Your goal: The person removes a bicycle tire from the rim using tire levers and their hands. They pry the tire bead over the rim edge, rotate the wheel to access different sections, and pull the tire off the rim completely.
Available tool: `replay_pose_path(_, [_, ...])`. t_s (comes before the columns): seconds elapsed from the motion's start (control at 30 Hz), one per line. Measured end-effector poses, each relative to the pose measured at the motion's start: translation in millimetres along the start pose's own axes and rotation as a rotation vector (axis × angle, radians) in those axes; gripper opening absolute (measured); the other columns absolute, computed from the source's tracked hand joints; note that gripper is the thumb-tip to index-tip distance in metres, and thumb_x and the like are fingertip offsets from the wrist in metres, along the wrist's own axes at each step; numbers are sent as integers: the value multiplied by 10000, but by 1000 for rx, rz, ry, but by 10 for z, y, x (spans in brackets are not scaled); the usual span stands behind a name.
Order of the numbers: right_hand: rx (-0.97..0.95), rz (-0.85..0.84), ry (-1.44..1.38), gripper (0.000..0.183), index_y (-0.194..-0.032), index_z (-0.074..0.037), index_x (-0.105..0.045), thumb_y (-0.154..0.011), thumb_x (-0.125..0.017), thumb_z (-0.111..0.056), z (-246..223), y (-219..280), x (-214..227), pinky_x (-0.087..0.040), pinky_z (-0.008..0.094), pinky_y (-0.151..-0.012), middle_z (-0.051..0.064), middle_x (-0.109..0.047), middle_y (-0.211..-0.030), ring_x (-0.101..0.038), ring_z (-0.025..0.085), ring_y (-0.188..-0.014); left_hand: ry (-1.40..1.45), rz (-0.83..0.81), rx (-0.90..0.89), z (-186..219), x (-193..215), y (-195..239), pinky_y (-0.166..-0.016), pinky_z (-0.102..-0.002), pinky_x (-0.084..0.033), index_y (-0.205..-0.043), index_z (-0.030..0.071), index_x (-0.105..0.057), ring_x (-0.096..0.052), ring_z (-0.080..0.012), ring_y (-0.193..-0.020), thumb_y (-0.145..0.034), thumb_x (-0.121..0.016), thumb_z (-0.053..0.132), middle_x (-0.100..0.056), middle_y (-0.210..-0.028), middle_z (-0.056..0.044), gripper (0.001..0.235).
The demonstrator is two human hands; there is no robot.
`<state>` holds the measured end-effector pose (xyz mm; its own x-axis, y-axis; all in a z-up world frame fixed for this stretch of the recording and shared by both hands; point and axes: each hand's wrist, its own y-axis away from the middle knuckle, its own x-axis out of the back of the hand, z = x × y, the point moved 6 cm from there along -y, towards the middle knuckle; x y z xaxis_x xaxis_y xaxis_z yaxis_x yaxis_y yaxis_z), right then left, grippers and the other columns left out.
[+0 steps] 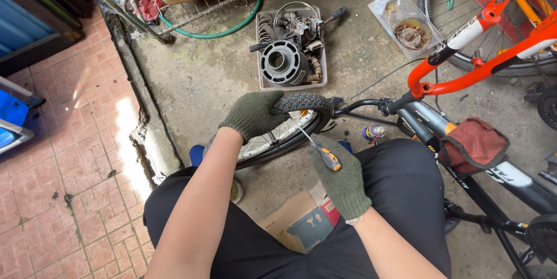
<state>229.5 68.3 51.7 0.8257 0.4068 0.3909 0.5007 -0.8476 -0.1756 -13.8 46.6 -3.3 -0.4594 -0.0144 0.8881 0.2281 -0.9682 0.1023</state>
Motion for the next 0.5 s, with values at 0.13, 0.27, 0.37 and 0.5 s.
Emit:
replay_pose_path(0.13, [8, -327, 15, 340, -1217, -2, -712, -893, -709, -104, 231, -82, -95, -382, 183, -1050, 49, -762, -1228, -613, 119, -1206, 60, -47, 32, -13, 123, 16, -932, -633, -531, -1332, 154, -609, -669, -498, -1066, -873, -663, 509, -729, -1100, -231, 582])
replay_pose_path(0.27, [-75, -136, -97, 347, -1234, -31, -692, -895, -731, -88, 150, -56, -182, -583, 277, -923, 83, -748, -1189, -720, 160, -1040, 97, -63, 42, -6, 197, 114, -936, -655, -520, -1329, 145, -616, -655, -519, -1066, -877, -678, 493, -723, -1104, -247, 573])
replay_pose_path(0.37, [-3, 332, 302, 357, -988, -95, -790, -790, -894, -373, 19, 86, -484, -577, 380, -896, 89, -790, -965, -749, 264, -992, 88, -55, 55, -54, 159, 122, -934, -641, -529, -1304, 160, -632, -662, -504, -1064, -878, -672, 517, -731, -1088, -225, 557])
replay_pose_path(0.5, [1, -179, 43, 362, -1228, -40, -701, -893, -745, -168, -3, -169, -396, -606, 259, -854, 75, -777, -1145, -751, 151, -971, 98, -87, 77, -58, 191, 130, -944, -647, -527, -1303, 151, -614, -659, -516, -1070, -884, -649, 487, -725, -1074, -246, 538])
